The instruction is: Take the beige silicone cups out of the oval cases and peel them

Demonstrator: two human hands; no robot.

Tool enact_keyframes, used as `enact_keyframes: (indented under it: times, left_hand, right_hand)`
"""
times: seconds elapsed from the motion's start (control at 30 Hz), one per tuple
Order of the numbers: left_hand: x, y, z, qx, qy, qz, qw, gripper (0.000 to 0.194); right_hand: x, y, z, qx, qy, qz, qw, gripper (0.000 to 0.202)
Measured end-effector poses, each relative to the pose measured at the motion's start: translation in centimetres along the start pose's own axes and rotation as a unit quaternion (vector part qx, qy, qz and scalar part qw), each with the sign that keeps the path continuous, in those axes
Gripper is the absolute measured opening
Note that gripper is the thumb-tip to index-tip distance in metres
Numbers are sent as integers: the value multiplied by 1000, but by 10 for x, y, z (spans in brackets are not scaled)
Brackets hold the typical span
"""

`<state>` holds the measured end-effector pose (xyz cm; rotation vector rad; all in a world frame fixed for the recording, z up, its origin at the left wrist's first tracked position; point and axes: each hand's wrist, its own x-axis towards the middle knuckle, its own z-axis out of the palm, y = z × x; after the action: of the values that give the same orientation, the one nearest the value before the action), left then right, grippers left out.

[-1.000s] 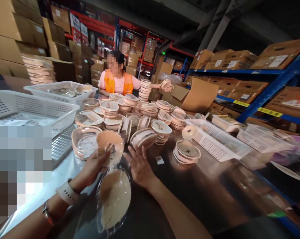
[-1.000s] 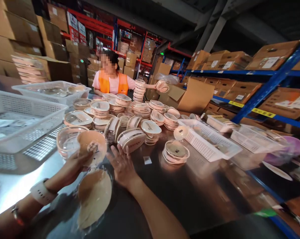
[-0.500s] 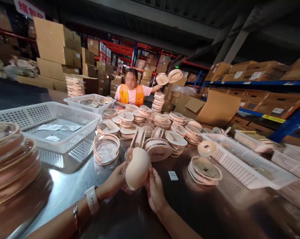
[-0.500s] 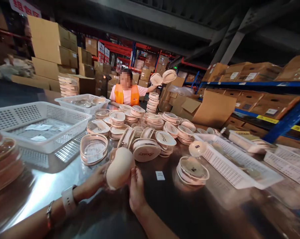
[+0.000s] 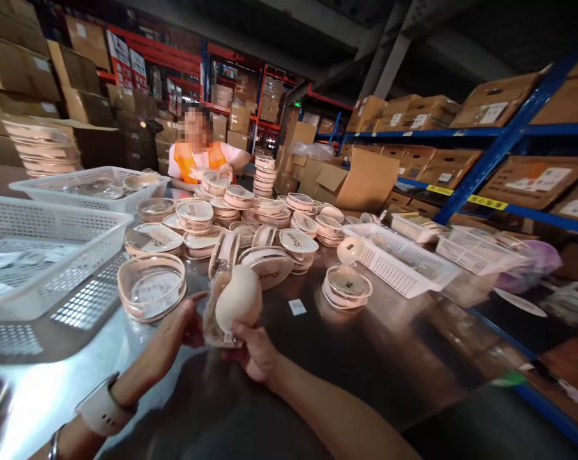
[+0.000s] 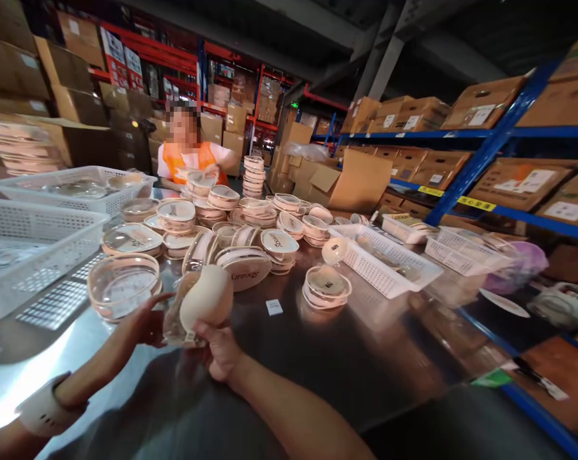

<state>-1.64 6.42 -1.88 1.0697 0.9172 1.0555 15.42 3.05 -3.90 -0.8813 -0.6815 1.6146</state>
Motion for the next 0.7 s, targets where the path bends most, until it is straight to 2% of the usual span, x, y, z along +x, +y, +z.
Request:
enact_keyframes:
  times: [0.07,0.13,0.23,0.3,0.4,0.5,0.57,0.63,0.7]
  left_hand:
    - [0,5,0,46,26,6,999,70]
    - [-4,8,5,59,3,-16,998,70]
    - [-13,9,18,28,-63,-48,996,72]
    - [-17,8,26,13,-76,-60,995,77]
    - [-15,1,32,8,-57,-59,997,90]
    - [-10,-13,30,45,-61,-3,997,93]
    - [-7,-20,26,96,-58,63,992,88]
    - [-6,-23,22,154,-51,122,979,86]
    - [-3,-19,15,202,-65,155,965,80]
  right_hand:
    - [7,2,-2,-27,15,-30,999,57]
    - [10,1,-3,-73,11,-74,994,58]
    - [9,-2,-2,-126,-30,-126,984,63]
    - [8,-4,-2,-110,-66,-120,984,67]
    - [8,-5,-3,-70,-81,-92,990,76]
    - [8,-4,-3,-41,-71,-74,994,83]
    - [7,-6,-2,-29,-61,-97,993,84]
    - [5,-8,1,-17,-53,-121,991,81]
    - [4,-12,2,-1,-55,-115,992,76]
